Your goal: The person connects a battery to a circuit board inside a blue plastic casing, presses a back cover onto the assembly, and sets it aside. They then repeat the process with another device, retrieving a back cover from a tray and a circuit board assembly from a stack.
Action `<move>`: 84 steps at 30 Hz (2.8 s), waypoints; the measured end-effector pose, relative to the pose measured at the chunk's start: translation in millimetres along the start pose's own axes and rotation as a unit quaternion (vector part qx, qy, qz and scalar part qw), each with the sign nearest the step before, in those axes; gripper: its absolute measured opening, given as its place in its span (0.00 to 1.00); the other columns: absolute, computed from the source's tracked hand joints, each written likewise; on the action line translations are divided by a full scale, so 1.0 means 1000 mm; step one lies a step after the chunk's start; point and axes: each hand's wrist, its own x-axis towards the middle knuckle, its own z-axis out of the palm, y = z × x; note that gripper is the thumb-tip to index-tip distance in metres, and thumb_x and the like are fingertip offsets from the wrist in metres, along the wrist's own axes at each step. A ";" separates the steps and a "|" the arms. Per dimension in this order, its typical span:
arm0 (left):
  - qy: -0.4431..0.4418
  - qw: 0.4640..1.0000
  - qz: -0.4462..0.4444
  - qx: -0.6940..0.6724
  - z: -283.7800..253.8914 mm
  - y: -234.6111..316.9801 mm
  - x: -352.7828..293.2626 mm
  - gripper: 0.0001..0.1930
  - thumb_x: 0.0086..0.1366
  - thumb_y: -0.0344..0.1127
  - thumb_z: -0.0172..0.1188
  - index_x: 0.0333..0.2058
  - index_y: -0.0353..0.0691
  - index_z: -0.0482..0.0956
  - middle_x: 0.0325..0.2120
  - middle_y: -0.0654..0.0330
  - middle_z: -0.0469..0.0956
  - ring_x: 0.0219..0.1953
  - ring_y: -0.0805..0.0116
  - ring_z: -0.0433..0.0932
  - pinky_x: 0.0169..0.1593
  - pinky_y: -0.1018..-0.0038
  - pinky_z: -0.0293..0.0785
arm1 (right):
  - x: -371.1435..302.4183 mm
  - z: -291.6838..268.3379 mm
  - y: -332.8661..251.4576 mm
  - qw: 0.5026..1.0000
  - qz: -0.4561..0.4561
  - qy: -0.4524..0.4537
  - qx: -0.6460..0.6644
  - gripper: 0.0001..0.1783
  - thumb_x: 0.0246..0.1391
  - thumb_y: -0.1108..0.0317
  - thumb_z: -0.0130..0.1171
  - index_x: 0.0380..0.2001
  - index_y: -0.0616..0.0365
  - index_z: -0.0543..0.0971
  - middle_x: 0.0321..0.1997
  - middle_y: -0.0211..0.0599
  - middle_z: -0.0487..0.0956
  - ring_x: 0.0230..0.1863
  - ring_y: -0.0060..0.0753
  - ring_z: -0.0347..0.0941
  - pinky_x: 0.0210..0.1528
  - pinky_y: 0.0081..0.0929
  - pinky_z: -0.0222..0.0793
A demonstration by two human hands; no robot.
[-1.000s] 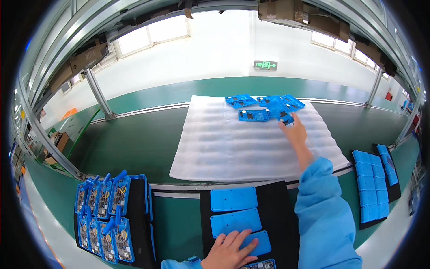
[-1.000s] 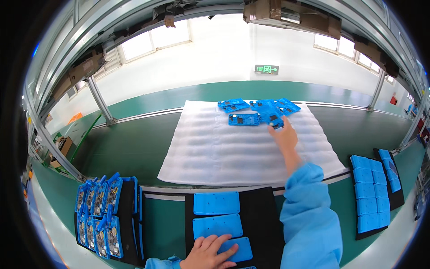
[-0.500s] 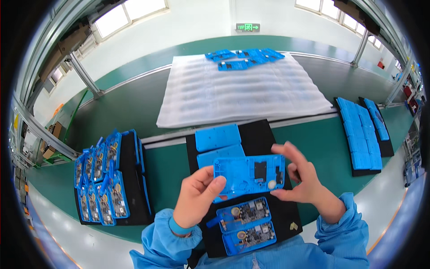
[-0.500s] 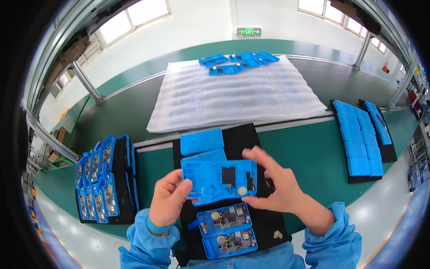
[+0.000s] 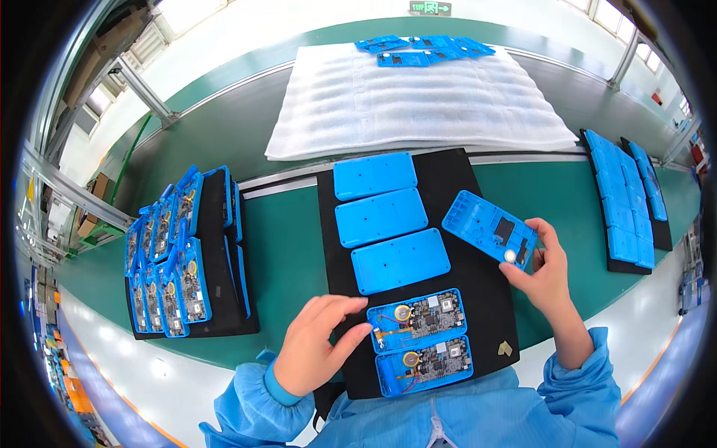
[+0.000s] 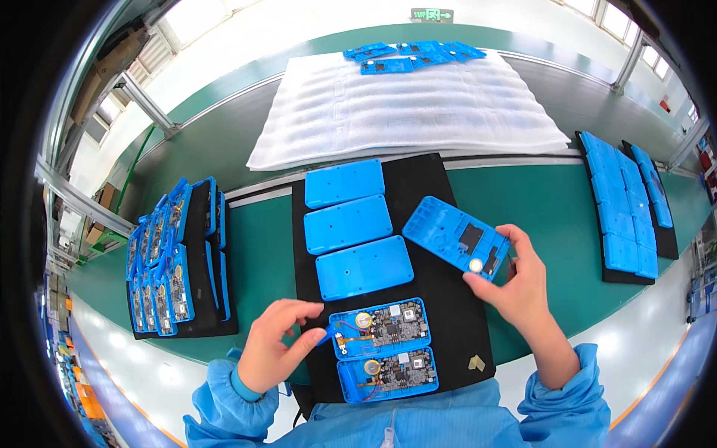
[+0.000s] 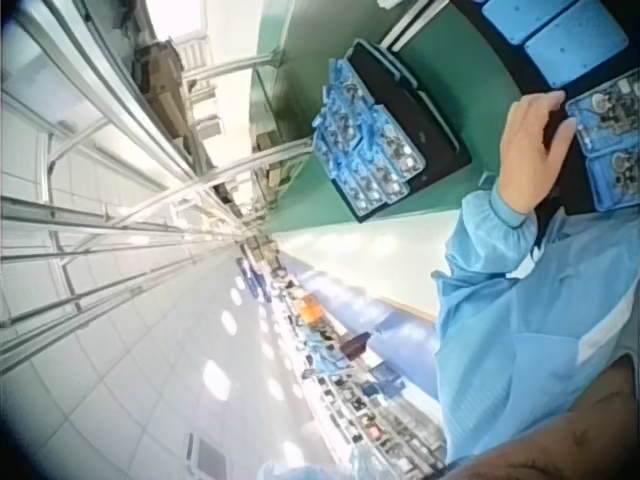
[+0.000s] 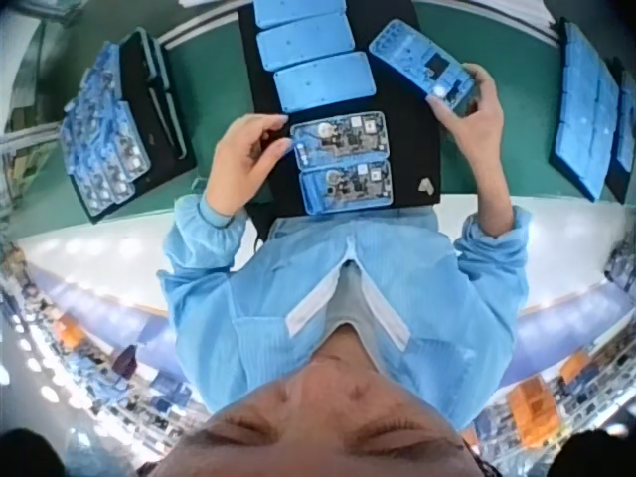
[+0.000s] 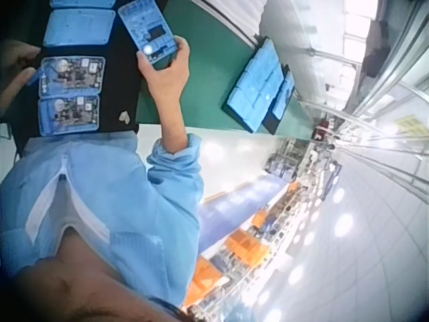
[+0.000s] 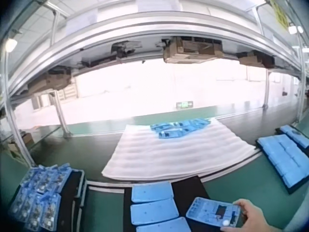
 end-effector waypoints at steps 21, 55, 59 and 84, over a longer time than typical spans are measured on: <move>-0.063 0.956 0.127 0.255 0.025 0.004 -0.032 0.18 0.52 0.37 0.66 0.42 0.42 0.79 0.23 0.66 0.66 0.24 0.72 0.69 0.24 0.75 0.65 | -0.005 0.104 -0.064 0.853 -0.399 -0.313 -0.121 0.17 0.49 0.56 0.62 0.41 0.48 0.77 0.29 0.25 0.68 0.27 0.24 0.73 0.20 0.21 0.66; -0.175 0.937 0.008 0.302 0.012 0.033 0.020 0.14 0.50 0.34 0.66 0.35 0.42 0.74 0.25 0.60 0.71 0.24 0.61 0.74 0.25 0.68 0.70 | -0.017 0.092 -0.040 0.949 -0.252 -0.168 0.089 0.12 0.48 0.65 0.64 0.36 0.56 0.78 0.28 0.31 0.74 0.23 0.25 0.74 0.19 0.19 0.65; -0.188 0.947 -0.023 0.258 0.011 0.027 0.021 0.12 0.50 0.32 0.66 0.34 0.42 0.74 0.25 0.60 0.71 0.24 0.62 0.75 0.25 0.69 0.71 | -0.017 0.091 -0.039 0.948 -0.256 -0.170 0.084 0.12 0.49 0.64 0.62 0.36 0.55 0.76 0.29 0.30 0.73 0.22 0.26 0.73 0.18 0.21 0.65; -0.091 0.944 0.061 0.312 0.029 0.015 -0.024 0.23 0.52 0.37 0.66 0.48 0.42 0.77 0.32 0.64 0.70 0.29 0.74 0.72 0.26 0.78 0.67 | -0.017 0.091 -0.041 0.949 -0.243 -0.183 0.083 0.13 0.46 0.68 0.65 0.37 0.58 0.78 0.28 0.31 0.76 0.20 0.24 0.72 0.17 0.18 0.63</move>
